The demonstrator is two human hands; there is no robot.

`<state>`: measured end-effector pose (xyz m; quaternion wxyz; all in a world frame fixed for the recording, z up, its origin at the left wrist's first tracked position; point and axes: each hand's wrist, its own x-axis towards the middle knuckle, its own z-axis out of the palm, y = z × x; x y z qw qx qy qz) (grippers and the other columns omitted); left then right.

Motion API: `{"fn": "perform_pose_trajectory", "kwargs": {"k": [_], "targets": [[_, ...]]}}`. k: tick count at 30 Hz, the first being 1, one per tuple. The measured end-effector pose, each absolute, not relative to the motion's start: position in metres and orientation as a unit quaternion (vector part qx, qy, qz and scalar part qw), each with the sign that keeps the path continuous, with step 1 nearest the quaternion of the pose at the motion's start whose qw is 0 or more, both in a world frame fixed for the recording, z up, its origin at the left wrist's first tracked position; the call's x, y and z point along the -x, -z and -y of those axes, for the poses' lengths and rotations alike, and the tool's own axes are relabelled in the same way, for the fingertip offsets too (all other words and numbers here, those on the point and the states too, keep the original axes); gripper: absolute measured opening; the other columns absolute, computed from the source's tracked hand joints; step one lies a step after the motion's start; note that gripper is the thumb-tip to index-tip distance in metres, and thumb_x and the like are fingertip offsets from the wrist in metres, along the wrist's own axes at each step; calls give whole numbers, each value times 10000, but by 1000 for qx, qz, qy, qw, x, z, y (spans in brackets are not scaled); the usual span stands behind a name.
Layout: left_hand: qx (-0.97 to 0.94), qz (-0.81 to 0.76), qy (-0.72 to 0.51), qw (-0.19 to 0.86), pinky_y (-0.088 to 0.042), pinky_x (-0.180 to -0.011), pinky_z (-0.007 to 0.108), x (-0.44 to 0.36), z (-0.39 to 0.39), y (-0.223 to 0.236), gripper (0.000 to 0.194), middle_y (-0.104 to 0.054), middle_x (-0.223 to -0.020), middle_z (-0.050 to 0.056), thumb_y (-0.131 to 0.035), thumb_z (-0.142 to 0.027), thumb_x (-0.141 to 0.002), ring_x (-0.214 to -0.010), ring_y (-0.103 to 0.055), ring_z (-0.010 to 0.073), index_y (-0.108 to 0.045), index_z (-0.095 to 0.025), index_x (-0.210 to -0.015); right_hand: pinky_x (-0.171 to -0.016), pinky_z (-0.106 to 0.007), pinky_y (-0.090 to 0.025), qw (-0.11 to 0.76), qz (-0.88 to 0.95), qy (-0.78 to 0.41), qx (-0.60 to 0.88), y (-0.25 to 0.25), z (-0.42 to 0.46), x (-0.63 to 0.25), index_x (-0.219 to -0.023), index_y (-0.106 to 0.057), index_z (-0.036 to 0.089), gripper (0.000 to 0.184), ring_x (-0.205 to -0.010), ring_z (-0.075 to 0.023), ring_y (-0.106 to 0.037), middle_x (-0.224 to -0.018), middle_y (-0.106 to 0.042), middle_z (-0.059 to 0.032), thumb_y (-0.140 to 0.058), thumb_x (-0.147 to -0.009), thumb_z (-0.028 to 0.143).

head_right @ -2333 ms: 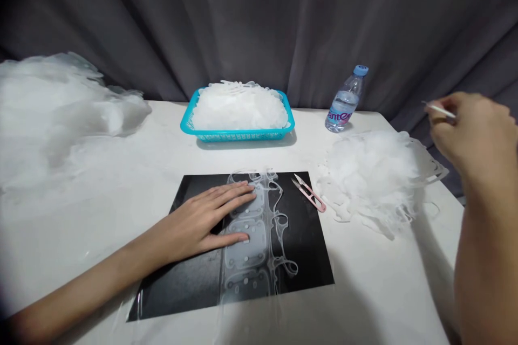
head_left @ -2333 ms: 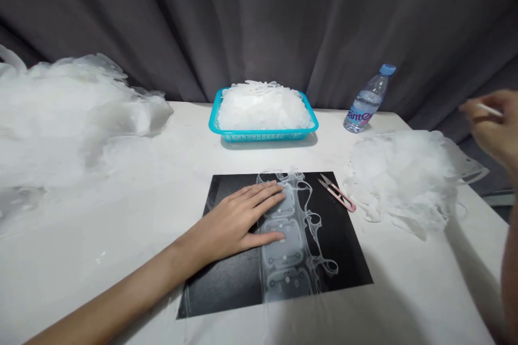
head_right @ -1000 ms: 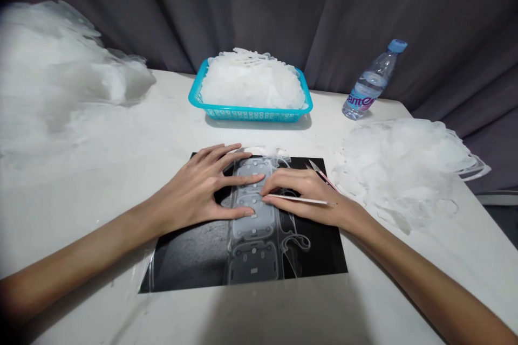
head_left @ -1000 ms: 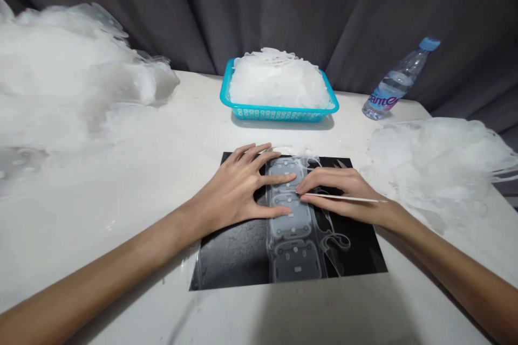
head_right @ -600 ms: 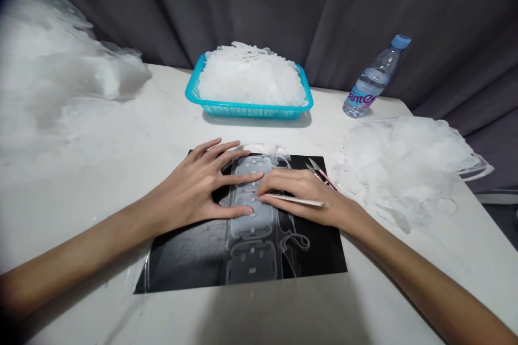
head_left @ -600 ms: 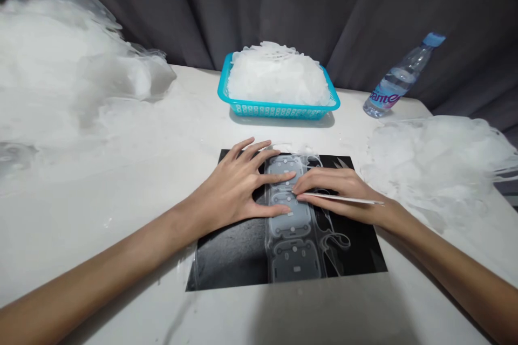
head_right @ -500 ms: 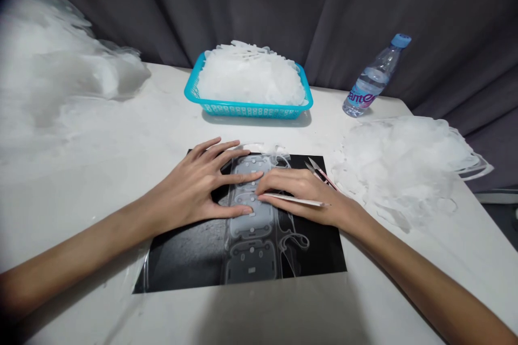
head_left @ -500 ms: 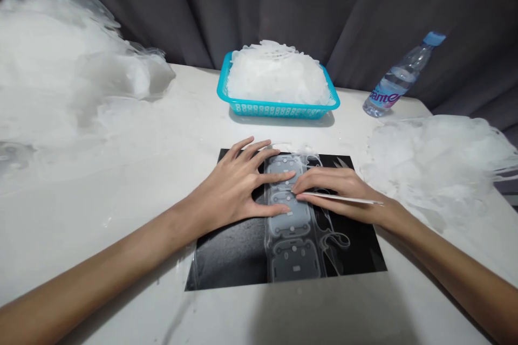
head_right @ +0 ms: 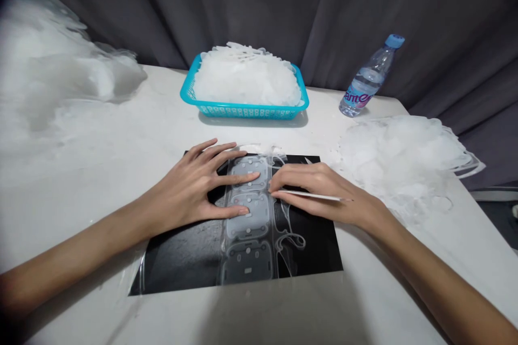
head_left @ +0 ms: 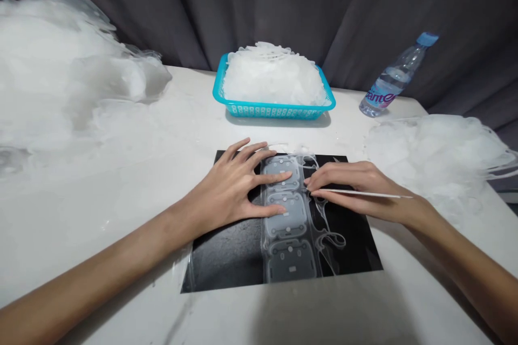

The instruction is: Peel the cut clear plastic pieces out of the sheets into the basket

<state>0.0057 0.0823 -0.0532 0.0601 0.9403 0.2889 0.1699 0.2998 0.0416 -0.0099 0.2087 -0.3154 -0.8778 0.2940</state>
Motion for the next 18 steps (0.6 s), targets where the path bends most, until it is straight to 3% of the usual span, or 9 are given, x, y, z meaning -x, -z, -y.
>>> {"fn": "perform_pose_trajectory", "kwargs": {"k": [8, 13, 18], "targets": [[-940, -291, -166, 70, -271, -1274, 611, -4, -82, 54, 630, -542, -1595, 107, -672, -729, -906, -1503, -457, 384, -680, -389, -1436, -923, -329, -591, 200, 896, -263, 297, 29, -42, -286, -1170, -675, 189, 170, -1057, -193, -728, -1166, -742, -86, -527, -1102, 236], [-936, -302, -160, 84, -266, -1271, 617, -4, -81, 55, 619, -529, -1599, 94, -696, -712, -899, -1494, -458, 388, -676, -404, -1436, -824, -305, -615, 205, 939, -75, 267, 43, -41, -278, -1103, -685, 148, 172, -972, -198, -748, -1079, -764, -101, -515, -1093, 175], [-923, -318, -150, 158, -347, -1236, 580, -4, -80, 54, 628, -480, -1604, 104, -689, -680, -923, -1513, -411, 377, -639, -359, -1461, -936, -407, -629, 162, 955, 77, 236, 51, -37, -269, -1274, -666, 72, 277, -1131, -284, -724, -1233, -745, -195, -485, -1065, 82]]}}
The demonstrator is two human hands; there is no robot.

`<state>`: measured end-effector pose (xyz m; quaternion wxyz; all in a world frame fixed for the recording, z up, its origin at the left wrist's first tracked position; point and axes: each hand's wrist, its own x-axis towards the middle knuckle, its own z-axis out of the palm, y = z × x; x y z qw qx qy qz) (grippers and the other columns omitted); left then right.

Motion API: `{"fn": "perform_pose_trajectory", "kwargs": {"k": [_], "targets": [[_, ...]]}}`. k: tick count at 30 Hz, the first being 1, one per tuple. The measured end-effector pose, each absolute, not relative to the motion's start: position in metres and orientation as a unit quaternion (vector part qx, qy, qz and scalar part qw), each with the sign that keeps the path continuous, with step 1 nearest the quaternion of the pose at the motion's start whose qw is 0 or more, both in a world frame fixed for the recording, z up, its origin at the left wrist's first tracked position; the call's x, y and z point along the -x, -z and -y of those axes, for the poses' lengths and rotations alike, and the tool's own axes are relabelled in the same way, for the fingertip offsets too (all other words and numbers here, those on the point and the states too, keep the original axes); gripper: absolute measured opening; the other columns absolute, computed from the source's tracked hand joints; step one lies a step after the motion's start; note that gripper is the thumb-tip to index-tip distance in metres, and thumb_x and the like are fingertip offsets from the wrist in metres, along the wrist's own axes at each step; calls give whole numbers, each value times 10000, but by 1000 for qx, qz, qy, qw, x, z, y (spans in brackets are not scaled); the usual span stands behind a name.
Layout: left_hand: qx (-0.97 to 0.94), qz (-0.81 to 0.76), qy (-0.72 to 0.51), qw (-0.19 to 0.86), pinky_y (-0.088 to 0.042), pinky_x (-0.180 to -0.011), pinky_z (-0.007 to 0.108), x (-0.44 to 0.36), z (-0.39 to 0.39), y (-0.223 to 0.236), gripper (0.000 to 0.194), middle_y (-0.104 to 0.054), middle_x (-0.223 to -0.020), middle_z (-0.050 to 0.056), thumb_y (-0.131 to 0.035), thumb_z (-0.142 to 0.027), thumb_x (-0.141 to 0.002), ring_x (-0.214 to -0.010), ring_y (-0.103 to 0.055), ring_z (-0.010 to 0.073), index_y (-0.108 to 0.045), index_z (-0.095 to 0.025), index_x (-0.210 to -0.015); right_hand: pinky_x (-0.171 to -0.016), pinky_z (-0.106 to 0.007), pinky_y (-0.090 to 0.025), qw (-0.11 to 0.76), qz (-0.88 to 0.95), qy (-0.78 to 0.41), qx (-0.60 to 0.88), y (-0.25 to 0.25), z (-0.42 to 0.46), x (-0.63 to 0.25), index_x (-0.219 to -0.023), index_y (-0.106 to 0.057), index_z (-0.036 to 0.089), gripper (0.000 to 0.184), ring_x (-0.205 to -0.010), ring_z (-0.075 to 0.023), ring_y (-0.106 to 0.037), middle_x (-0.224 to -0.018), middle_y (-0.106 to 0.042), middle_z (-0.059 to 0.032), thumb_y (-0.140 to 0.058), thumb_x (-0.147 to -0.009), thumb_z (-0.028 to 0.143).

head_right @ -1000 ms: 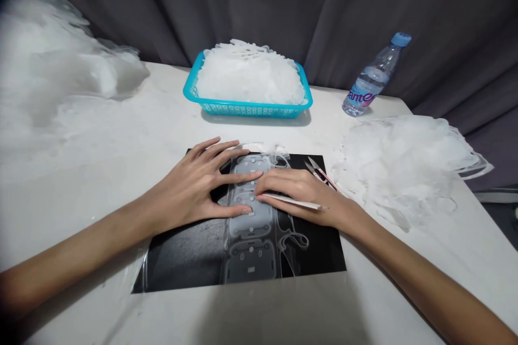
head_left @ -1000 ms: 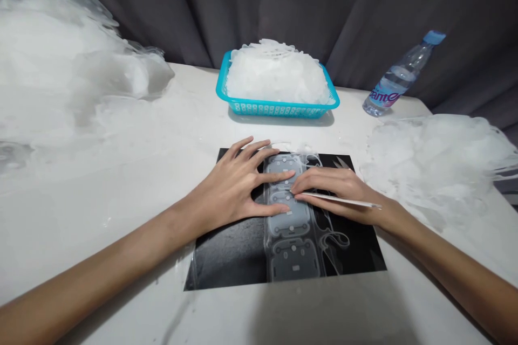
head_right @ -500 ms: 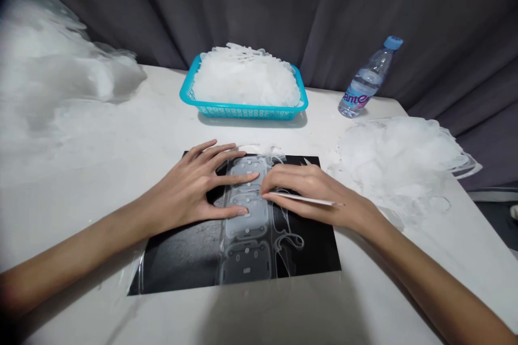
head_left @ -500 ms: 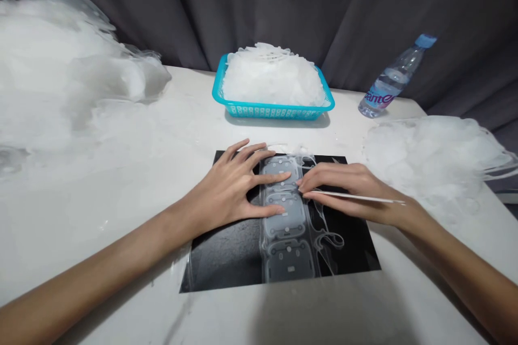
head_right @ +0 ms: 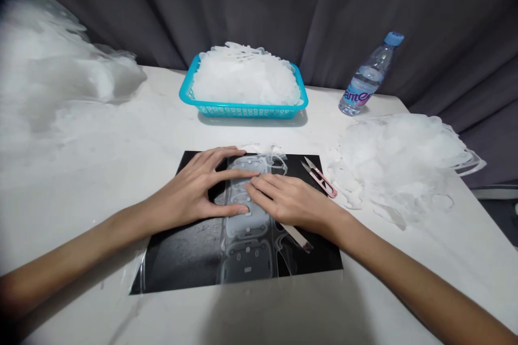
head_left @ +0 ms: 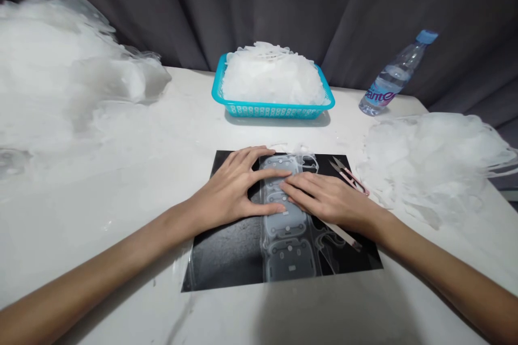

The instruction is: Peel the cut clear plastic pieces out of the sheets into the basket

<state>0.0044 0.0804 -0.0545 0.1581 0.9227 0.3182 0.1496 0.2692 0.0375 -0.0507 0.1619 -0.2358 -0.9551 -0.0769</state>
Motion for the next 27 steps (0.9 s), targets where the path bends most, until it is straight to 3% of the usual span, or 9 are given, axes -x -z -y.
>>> {"fn": "perform_pose_trajectory", "kwargs": {"k": [6, 10, 14, 17, 20, 22, 24, 26, 27], "targets": [[-902, -335, -137, 236, -335, -1262, 571, -6, -81, 55, 994, -364, -1663, 186, -654, -729, -916, -1551, -341, 388, -236, -245, -1675, -924, -423, -627, 165, 944, 48, 281, 49, -38, -260, -1242, -685, 77, 274, -1066, -283, -721, -1144, -765, -165, -465, -1091, 139], [-901, -344, -115, 239, -265, -1285, 631, -5, -80, 60, 1074, -245, -1721, 221, -602, -743, -938, -1607, -209, 448, -65, -236, -1717, -925, -382, -606, 279, 885, -58, 367, 41, -60, -266, -1169, -689, 121, 267, -1038, -234, -719, -1115, -758, -135, -439, -1115, 196], [-904, -337, -112, 237, -267, -1286, 627, -4, -81, 60, 1074, -182, -1747, 207, -603, -712, -957, -1612, -190, 456, 17, -275, -1718, -779, -329, -584, 400, 722, -220, 519, 29, -83, -278, -988, -729, 189, 228, -802, -182, -709, -909, -751, -43, -561, -1071, 317], [-899, -346, -158, 218, -340, -1253, 599, -5, -80, 49, 1099, -256, -1701, 215, -694, -718, -891, -1561, -292, 446, -120, -249, -1703, -680, -284, -556, 403, 667, -331, 532, 20, -84, -280, -922, -750, 189, 234, -711, -156, -680, -824, -742, -16, -630, -1021, 364], [-862, -392, -235, 220, -480, -1117, 521, -10, -75, 28, 798, -562, -1422, 172, -771, -682, -837, -1315, -535, 381, -552, -200, -1434, -645, -272, -536, 421, 654, -366, 512, 15, -73, -275, -899, -753, 188, 222, -673, -141, -656, -810, -731, -9, -653, -1000, 359], [-810, -424, -235, 331, -555, -901, 404, -15, -71, 14, 506, -703, -1079, 102, -670, -666, -925, -996, -646, 284, -706, -199, -1116, -659, -282, -533, 432, 658, -356, 505, 13, -61, -267, -921, -747, 196, 213, -684, -144, -653, -813, -723, -8, -636, -1014, 352], [-702, -434, -202, 527, -531, -688, 328, -22, -69, 7, 594, -727, -841, 76, -477, -720, -1001, -747, -647, 227, -754, -197, -954, -733, -301, -543, 433, 683, -327, 490, 14, -46, -256, -962, -740, 205, 189, -773, -158, -673, -870, -723, -19, -608, -1035, 318], [-562, -418, -190, 688, -531, -668, 318, -27, -68, 8, 713, -765, -834, 100, -398, -771, -999, -739, -690, 234, -791, -178, -943, -821, -319, -551, 424, 726, -301, 450, 16, -31, -247, -1044, -737, 207, 158, -887, -171, -684, -969, -717, -41, -587, -1044, 258], [-509, -411, -199, 730, -548, -726, 319, -30, -69, 11, 694, -786, -888, 113, -449, -765, -987, -812, -720, 246, -802, -167, -961, -861, -330, -555, 416, 750, -294, 422, 17, -24, -243, -1116, -730, 209, 168, -936, -176, -683, -1019, -708, -53, -579, -1045, 232]]}}
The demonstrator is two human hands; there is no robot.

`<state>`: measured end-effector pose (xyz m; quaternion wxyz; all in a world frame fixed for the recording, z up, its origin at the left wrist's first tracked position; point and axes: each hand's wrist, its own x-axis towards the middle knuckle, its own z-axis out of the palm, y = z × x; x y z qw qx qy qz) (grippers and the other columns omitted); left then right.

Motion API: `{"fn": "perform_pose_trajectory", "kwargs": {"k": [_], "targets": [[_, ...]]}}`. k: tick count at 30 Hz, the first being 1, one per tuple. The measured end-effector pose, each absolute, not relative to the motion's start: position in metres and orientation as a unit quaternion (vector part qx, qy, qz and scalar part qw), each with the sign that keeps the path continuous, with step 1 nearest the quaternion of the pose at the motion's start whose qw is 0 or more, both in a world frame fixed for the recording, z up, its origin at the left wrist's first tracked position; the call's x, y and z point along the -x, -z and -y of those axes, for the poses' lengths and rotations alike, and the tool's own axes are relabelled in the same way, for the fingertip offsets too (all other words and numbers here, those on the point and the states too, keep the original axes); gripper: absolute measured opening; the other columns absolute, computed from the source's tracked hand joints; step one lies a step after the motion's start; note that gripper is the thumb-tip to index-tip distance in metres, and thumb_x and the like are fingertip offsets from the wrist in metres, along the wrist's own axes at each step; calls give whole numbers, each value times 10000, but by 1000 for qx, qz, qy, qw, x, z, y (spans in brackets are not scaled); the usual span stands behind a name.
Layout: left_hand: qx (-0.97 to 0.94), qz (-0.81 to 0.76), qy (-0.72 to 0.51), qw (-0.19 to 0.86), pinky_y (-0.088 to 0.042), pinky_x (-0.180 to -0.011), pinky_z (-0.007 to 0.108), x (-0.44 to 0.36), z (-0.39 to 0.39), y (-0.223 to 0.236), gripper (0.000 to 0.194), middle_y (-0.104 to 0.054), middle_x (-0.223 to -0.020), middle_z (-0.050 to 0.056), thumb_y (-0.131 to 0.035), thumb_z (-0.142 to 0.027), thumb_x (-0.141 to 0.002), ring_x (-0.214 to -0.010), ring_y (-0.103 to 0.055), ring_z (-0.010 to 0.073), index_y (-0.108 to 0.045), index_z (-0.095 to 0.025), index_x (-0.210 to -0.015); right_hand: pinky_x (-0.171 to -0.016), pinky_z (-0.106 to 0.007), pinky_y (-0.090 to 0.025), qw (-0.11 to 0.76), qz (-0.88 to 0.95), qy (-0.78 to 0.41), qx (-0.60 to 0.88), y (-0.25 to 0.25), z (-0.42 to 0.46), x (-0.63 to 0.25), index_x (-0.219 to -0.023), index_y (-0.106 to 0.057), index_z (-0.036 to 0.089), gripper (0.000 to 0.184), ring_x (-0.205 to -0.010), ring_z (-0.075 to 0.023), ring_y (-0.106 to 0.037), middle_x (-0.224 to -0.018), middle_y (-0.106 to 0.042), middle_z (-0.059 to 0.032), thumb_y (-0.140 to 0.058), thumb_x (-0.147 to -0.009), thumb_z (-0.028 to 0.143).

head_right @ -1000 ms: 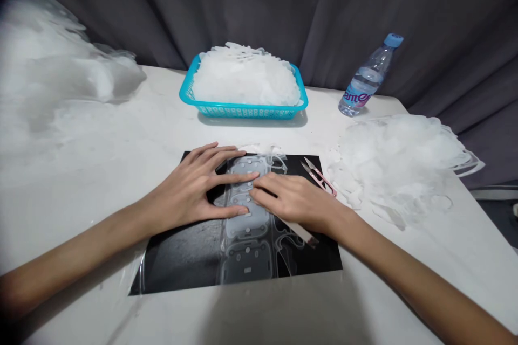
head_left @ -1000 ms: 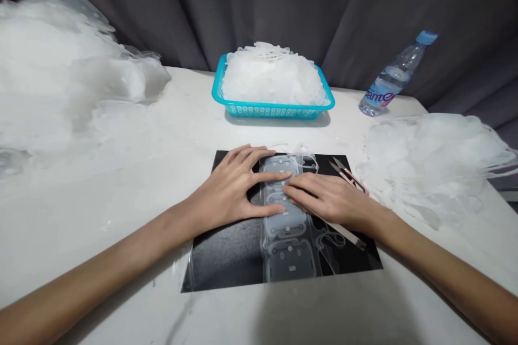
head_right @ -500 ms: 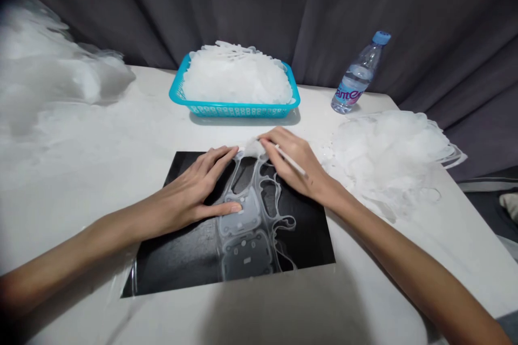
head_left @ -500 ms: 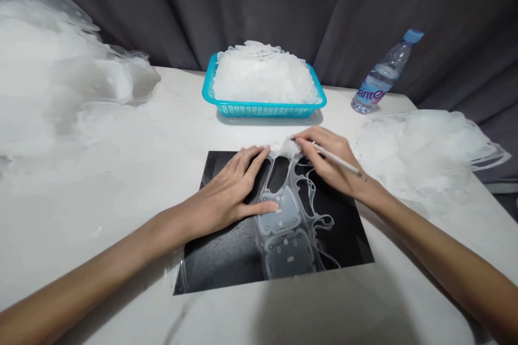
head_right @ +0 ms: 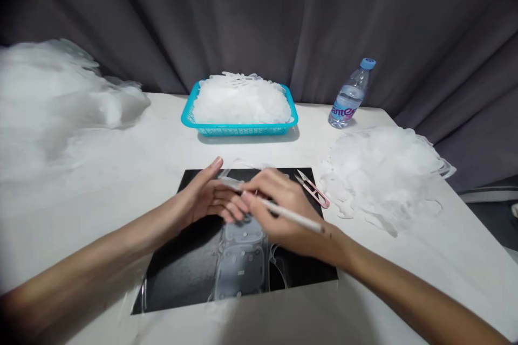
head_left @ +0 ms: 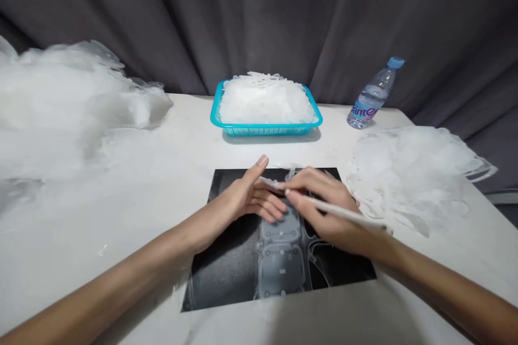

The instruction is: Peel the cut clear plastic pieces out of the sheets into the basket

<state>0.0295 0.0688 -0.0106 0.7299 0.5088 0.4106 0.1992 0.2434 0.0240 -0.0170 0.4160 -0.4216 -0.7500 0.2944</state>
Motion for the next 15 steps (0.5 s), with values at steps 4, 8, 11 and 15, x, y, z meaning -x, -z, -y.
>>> {"fn": "perform_pose_trajectory", "kwargs": {"k": [4, 8, 11, 15], "targets": [[-450, -412, -251, 752, -531, -879, 308, -31, -70, 27, 386, -810, -971, 101, -776, -532, -907, -926, -734, 230, -815, -151, -949, -949, -364, -556, 376, 784, -333, 365, 10, -15, -248, -1231, -713, 254, 235, -1027, -193, -661, -1108, -671, -64, -533, -1080, 262], [-407, -431, -274, 757, -527, -854, 294, -31, -67, 32, 299, -820, -972, 116, -863, -414, -850, -856, -723, 199, -826, -126, -919, -1041, -411, -495, 426, 729, -294, 448, 0, -33, -272, -884, -730, 220, 523, -1073, -223, -638, -1048, -668, -82, -308, -1152, 373], [-377, -436, -293, 762, -528, -845, 274, -35, -61, 29, 274, -820, -986, 98, -905, -366, -809, -859, -715, 179, -827, -136, -935, -1050, -414, -478, 389, 734, -284, 478, 8, -42, -278, -1053, -693, 227, 390, -1127, -231, -624, -1147, -677, -83, -359, -1145, 407], [-367, -435, -314, 760, -522, -797, 241, -38, -54, 29, 330, -808, -969, 61, -950, -365, -759, -837, -699, 155, -822, -161, -984, -949, -386, -503, 289, 765, -340, 464, 25, -39, -267, -1279, -636, 243, 290, -1072, -230, -629, -1169, -688, -75, -590, -1067, 435]]}}
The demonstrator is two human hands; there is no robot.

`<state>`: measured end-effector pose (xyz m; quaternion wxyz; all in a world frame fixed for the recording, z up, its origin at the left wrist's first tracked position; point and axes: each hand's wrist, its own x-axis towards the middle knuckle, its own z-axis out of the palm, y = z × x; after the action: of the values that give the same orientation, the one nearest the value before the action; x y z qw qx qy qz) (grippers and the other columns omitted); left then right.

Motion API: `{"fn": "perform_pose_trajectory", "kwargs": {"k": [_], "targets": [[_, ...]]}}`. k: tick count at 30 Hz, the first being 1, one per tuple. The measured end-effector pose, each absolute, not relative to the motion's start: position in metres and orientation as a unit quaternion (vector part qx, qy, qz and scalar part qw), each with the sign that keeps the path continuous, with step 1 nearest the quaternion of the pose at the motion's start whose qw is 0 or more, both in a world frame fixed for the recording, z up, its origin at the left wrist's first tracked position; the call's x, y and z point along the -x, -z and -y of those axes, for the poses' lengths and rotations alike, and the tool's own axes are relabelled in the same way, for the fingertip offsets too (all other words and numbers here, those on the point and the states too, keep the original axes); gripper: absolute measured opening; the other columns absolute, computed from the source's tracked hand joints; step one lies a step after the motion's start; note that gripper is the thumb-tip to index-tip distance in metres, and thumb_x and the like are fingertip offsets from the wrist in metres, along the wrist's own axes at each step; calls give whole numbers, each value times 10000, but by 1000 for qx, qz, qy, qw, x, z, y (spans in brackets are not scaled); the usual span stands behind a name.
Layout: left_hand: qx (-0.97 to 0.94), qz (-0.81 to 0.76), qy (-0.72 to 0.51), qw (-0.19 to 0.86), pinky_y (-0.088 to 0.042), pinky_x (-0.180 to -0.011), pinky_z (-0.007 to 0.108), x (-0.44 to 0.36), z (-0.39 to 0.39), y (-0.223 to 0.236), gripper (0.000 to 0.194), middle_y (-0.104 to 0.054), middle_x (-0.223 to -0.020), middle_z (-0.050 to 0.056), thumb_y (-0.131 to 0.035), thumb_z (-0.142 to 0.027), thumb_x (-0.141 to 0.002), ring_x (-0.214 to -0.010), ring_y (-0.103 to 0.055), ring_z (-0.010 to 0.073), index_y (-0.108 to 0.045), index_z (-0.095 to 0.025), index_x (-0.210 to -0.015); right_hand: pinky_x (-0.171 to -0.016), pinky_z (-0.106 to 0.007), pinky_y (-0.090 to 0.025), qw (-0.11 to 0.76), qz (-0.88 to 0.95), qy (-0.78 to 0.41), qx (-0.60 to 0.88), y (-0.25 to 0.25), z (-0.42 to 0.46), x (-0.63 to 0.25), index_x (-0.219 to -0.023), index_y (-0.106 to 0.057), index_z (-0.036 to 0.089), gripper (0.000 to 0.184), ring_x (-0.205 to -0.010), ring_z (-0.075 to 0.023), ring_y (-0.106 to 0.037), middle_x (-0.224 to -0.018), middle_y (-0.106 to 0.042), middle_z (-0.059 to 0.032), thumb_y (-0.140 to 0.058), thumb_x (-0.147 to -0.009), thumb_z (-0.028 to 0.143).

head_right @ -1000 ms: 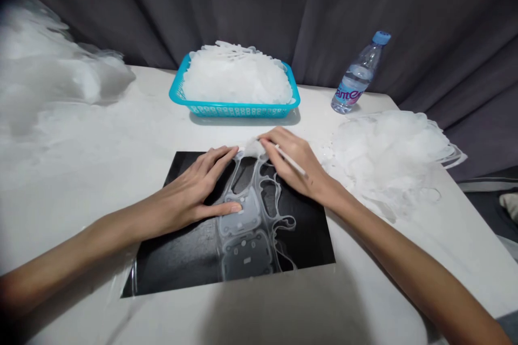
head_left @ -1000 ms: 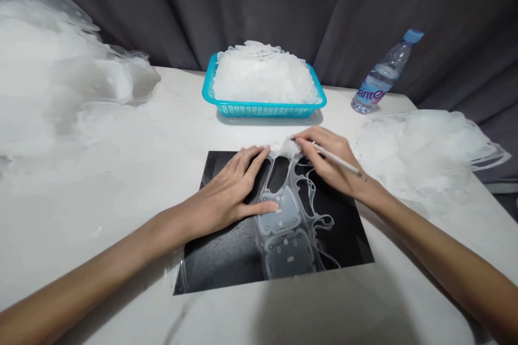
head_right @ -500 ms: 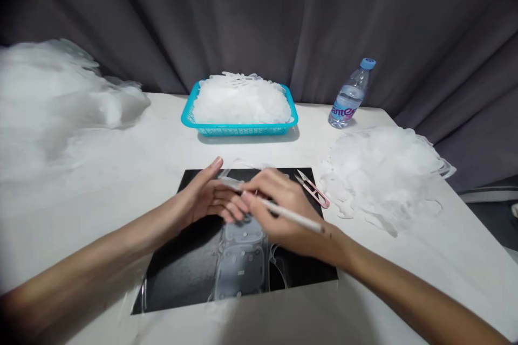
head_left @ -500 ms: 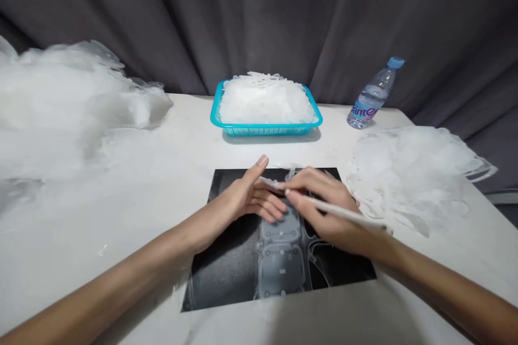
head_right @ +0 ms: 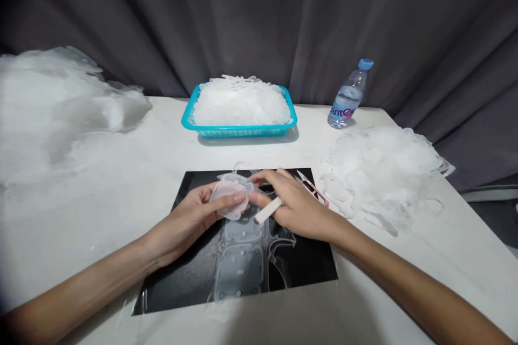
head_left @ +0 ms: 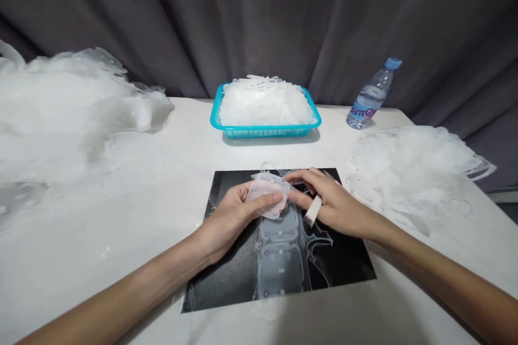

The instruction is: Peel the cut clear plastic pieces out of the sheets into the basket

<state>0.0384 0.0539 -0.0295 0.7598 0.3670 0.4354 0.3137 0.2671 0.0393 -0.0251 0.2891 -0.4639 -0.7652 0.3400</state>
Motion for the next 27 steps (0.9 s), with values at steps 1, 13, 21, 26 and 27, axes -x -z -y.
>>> {"fn": "perform_pose_trajectory", "kwargs": {"k": [1, 13, 21, 26, 27], "targets": [[-369, -438, -316, 756, -520, -781, 238, -39, -52, 31, 338, -806, -959, 59, -952, -374, -755, -827, -696, 153, -821, -161, -983, -890, -362, -506, 285, 762, -349, 465, 27, -38, -264, -1267, -648, 241, 309, -1007, -221, -628, -1120, -690, -65, -650, -1032, 440], [-342, -447, -361, 744, -545, -794, 243, -44, -44, 34, 295, -809, -910, 66, -944, -377, -762, -826, -702, 162, -833, -142, -900, -635, -276, -390, 397, 634, -298, 593, 35, -31, -249, -984, -632, 215, 342, -707, -156, -478, -823, -517, 21, -826, -824, 447], [-309, -443, -386, 748, -568, -831, 237, -49, -41, 35, 280, -822, -946, 66, -958, -355, -745, -855, -712, 154, -851, -148, -899, -556, -269, -325, 386, 670, -351, 527, 31, -28, -244, -891, -741, 202, 148, -594, -123, -431, -727, -591, 18, -687, -959, 321], [-327, -436, -386, 745, -568, -818, 238, -48, -41, 40, 296, -820, -926, 71, -952, -378, -755, -839, -713, 156, -846, -142, -897, -554, -267, -335, 391, 672, -357, 517, 29, -31, -247, -871, -751, 198, 145, -581, -116, -449, -728, -631, 17, -691, -948, 304], [-326, -435, -385, 746, -568, -811, 238, -48, -40, 40, 297, -817, -913, 72, -949, -381, -760, -831, -713, 156, -841, -138, -892, -560, -268, -341, 393, 673, -354, 517, 29, -31, -247, -864, -752, 197, 141, -586, -116, -459, -738, -641, 14, -692, -944, 296]]}}
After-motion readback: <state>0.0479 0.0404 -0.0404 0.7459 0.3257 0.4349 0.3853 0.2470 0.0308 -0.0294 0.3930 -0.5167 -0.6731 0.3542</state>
